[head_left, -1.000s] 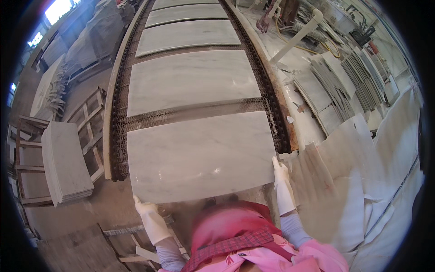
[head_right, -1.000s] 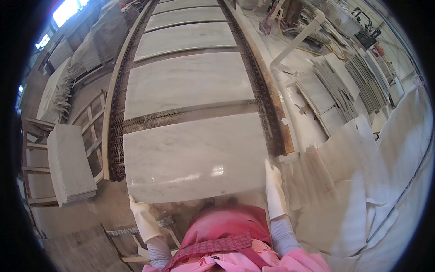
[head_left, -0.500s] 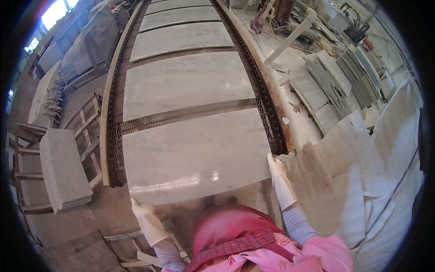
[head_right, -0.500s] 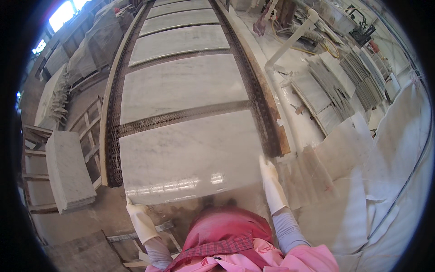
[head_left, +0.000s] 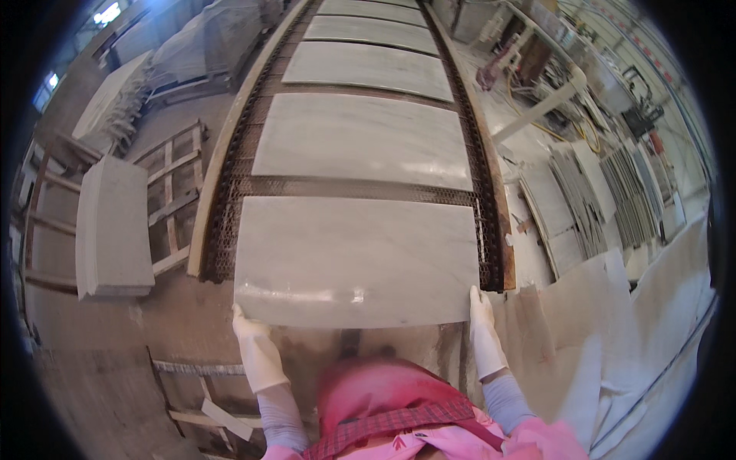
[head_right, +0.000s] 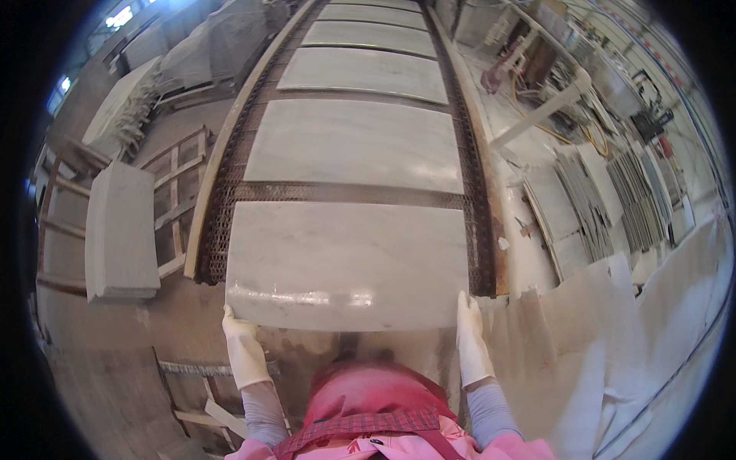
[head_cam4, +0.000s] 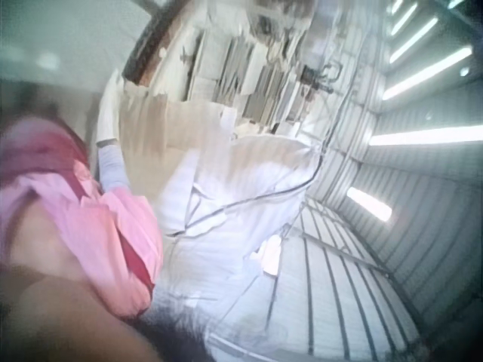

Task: The person repeatedly picks up large rectangular tiles from a stack and places them onto a conveyor belt. The person walks back and forth between the stack and the conveyor, handling one tile at a time.

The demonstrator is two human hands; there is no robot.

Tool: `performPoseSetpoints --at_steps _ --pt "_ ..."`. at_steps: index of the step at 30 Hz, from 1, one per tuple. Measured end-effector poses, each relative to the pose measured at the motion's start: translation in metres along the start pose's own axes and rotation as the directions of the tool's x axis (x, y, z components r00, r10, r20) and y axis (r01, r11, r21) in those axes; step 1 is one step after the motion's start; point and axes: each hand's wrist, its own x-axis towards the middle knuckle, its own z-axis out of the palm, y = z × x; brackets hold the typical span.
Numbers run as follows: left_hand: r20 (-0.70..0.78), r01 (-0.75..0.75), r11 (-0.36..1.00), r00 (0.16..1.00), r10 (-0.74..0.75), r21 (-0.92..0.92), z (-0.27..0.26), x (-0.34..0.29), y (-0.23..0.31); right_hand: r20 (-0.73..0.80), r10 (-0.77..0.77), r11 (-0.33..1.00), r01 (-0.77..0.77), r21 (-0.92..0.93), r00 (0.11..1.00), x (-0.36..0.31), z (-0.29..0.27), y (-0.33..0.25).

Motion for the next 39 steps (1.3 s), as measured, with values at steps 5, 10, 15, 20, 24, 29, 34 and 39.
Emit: performPoseSetpoints --at_steps 5,10,15,20,24,29,34,39 --pt "-0.026 -0.007 0.999 1.0 0.007 0.033 0.006 -0.002 -0.003 -0.059 0.009 0.959 -0.025 -0.281 0.998 0.006 0.005 0.003" --pt "-0.022 0.017 1.0 1.0 -0.017 0.02 0.006 0.004 -0.006 -0.065 -0.087 0.907 0.052 -0.419 0.994 0.011 0.006 0.015" --pt "-0.042 0.102 0.994 0.994 -0.099 0.051 0.0 0.009 -0.004 0.021 -0.121 0.888 0.118 -0.444 0.992 0.007 -0.006 0.022" --pt "0.194 -0.039 0.999 0.98 0.043 -0.022 0.003 -0.004 -0.01 -0.011 -0.196 0.926 0.181 -0.332 0.981 0.002 -0.019 0.044" --pt "0.164 -0.099 0.991 0.98 0.113 -0.089 -0.004 -0.013 -0.017 -0.037 -0.075 0.997 0.074 -0.018 0.997 0.003 -0.021 0.069" --pt "-0.051 -0.158 0.914 0.987 0.15 -0.373 -0.042 0.008 -0.041 0.012 0.109 0.937 -0.107 0.332 0.994 0.013 -0.028 0.102" --pt "-0.157 -0.074 0.94 0.987 0.022 -0.334 -0.065 0.06 -0.063 0.055 0.17 0.899 -0.178 0.399 0.984 0.026 -0.037 0.13" --pt "-0.163 0.047 0.977 0.983 -0.082 -0.209 -0.05 0.114 -0.071 0.125 0.203 0.944 -0.228 0.24 0.971 0.03 -0.038 0.14"
